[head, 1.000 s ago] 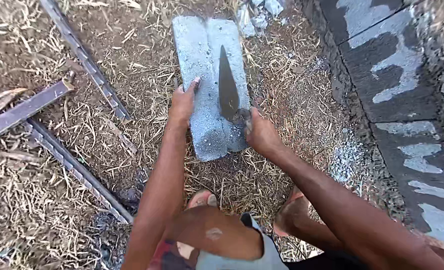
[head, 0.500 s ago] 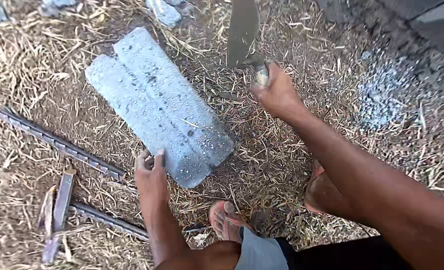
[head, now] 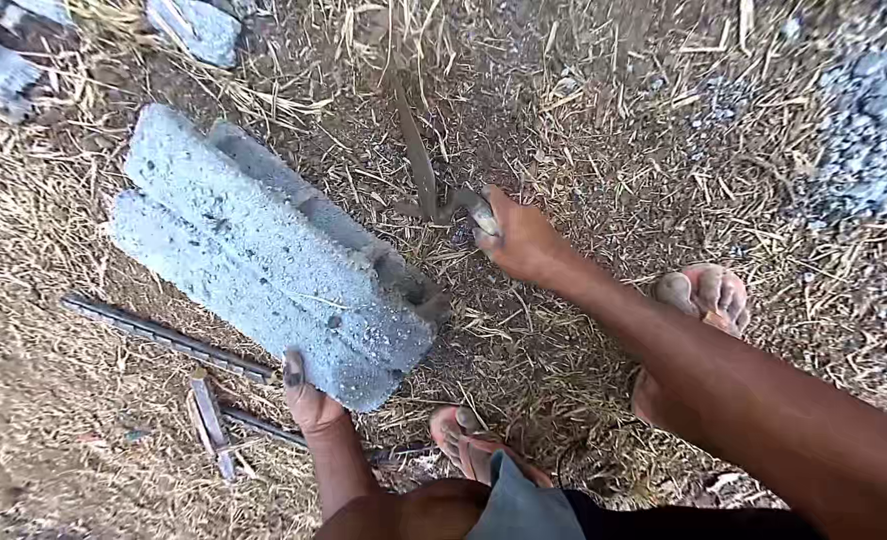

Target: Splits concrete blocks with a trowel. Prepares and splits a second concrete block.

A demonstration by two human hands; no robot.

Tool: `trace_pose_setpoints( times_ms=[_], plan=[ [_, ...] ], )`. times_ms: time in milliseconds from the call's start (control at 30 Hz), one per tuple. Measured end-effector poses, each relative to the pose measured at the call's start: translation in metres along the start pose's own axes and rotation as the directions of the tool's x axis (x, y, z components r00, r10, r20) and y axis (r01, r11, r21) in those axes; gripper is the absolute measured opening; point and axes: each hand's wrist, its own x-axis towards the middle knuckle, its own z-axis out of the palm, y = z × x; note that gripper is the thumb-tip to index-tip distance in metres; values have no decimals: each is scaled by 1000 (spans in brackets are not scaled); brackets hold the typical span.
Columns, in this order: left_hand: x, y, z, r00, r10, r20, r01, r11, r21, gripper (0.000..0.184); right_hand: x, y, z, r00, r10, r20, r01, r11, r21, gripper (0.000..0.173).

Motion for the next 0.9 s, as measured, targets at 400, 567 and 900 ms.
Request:
trace_pose_setpoints(
  times_ms=[400, 567, 900],
  plan=[
    [-1, 0, 4, 994, -53, -98, 49, 998, -42, 27, -54, -66, 29, 951, -296, -93, 281, 948, -149, 53],
    [2, 5, 7, 988, -103, -116, 102, 995, -13, 36, -75, -122, 58, 911, -411, -39, 373, 859, -351, 40],
    [8, 5, 8, 982, -155, -106, 144, 984, -105, 62, -85, -147, 90, 961, -266, -76, 180, 810, -558, 49]
  ],
)
